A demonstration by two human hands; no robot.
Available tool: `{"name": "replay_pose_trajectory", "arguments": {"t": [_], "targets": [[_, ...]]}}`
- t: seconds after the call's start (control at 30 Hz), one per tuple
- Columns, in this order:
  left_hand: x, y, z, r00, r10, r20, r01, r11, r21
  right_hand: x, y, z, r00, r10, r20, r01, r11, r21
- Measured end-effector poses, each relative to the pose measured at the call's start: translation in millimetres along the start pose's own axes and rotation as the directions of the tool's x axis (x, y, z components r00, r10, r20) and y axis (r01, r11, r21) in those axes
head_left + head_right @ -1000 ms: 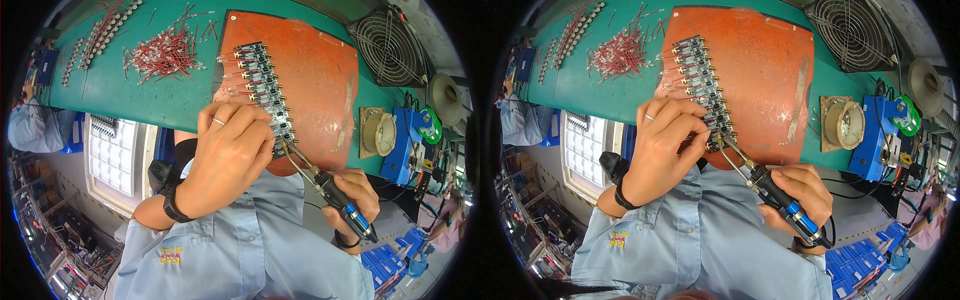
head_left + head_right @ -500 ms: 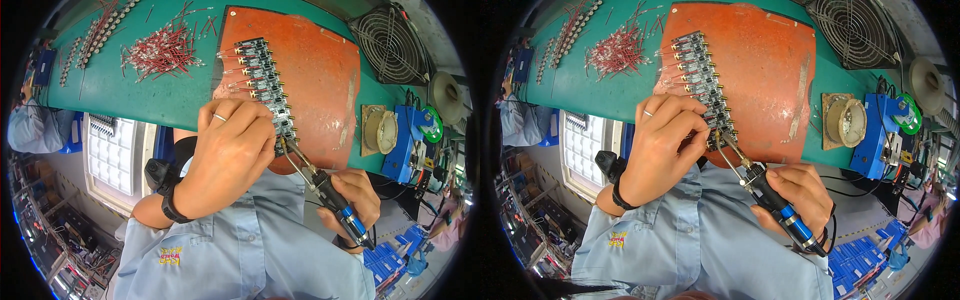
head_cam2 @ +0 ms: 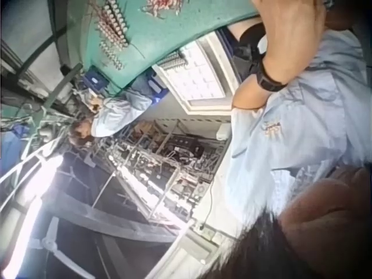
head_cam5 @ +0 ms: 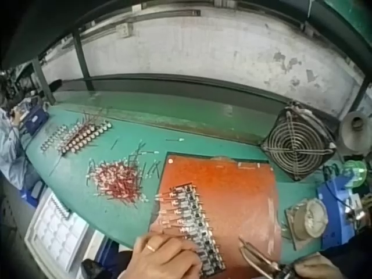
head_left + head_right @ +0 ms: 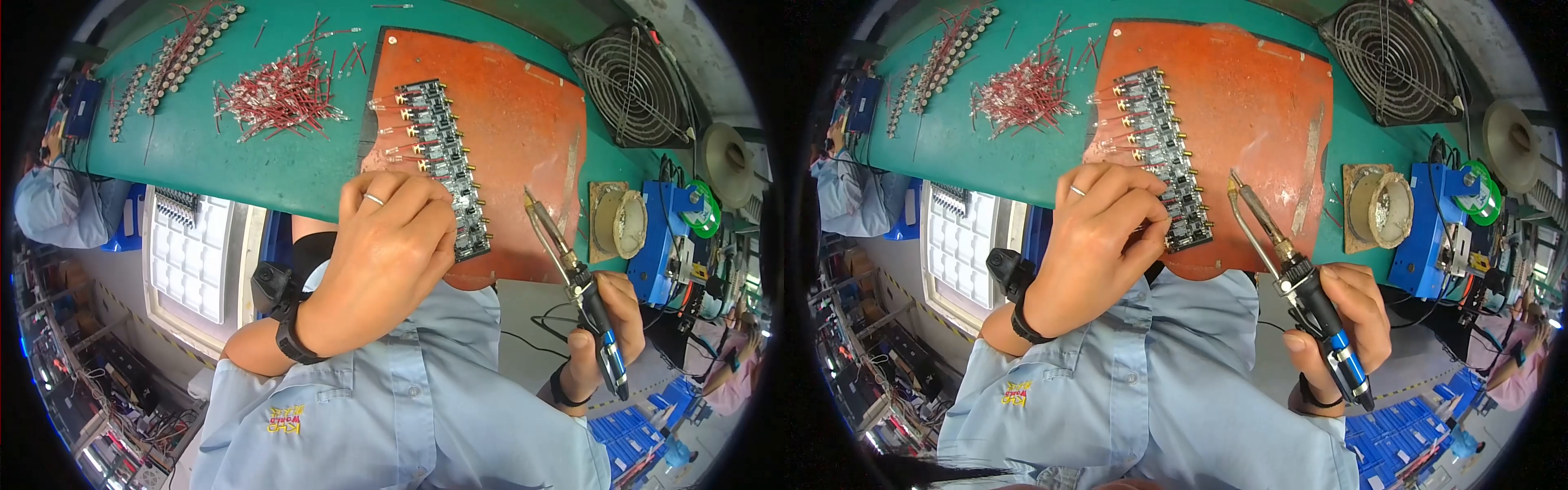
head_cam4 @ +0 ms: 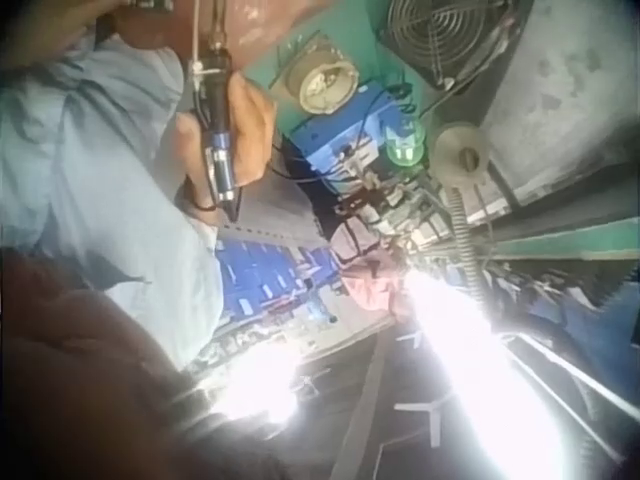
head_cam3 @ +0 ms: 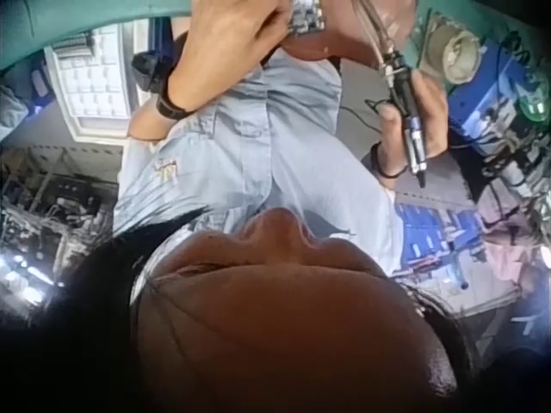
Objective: Soldering electronic components onto a printed circuit board at a factory workstation.
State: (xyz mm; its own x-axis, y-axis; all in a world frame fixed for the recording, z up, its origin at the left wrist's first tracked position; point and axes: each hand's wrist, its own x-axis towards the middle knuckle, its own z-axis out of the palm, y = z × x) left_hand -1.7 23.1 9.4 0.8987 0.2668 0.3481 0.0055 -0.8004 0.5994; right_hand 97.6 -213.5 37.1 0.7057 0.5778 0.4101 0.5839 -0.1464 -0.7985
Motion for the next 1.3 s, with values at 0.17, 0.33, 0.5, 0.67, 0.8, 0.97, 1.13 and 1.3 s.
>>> {"name": "replay_pose_trajectory", "arguments": {"t": [0.17,0.33,0.5,0.67,0.8,0.97,1.13,1.3], "targets": [[-2.2,1.3,-6.3,1.0,0.003,-0.01,-0.003,1.0,-0.002,-1.1,7.7,8.5,0.998,0.058,0.01,-0.058,0.998,0.037],[-6.2,-0.7,-4.5,0.998,0.028,-0.049,-0.027,0.999,0.021,1.0,18.0,19.3,0.993,0.108,-0.048,-0.105,0.992,0.076],[-9.7,-14.8,-31.7,0.994,0.045,-0.099,-0.047,0.999,-0.012,17.4,30.7,23.9,0.997,0.082,-0.005,-0.08,0.986,0.147],[-14.6,-113.5,-93.4,0.932,-0.115,-0.345,0.209,0.945,0.25,28.3,37.5,25.9,0.993,0.108,0.039,-0.112,0.985,0.133],[15.2,-163.5,-129.6,0.913,-0.148,-0.38,0.286,0.897,0.338,33.0,34.3,33.1,0.99,0.137,0.037,-0.141,0.982,0.128],[84.5,-200.2,-113.3,0.906,-0.188,-0.379,0.345,0.848,0.404,30.1,29.2,34.3,0.992,0.126,0.006,-0.125,0.983,0.135],[118.2,-241.8,-91.6,0.888,-0.269,-0.373,0.433,0.761,0.484,25.9,20.6,33.8,0.994,0.114,-0.001,-0.113,0.987,0.112],[86.8,-176.7,-111.4,0.941,-0.135,-0.309,0.165,0.983,0.075,25.2,22.5,36.9,0.993,0.097,-0.072,-0.084,0.983,0.165]]}}
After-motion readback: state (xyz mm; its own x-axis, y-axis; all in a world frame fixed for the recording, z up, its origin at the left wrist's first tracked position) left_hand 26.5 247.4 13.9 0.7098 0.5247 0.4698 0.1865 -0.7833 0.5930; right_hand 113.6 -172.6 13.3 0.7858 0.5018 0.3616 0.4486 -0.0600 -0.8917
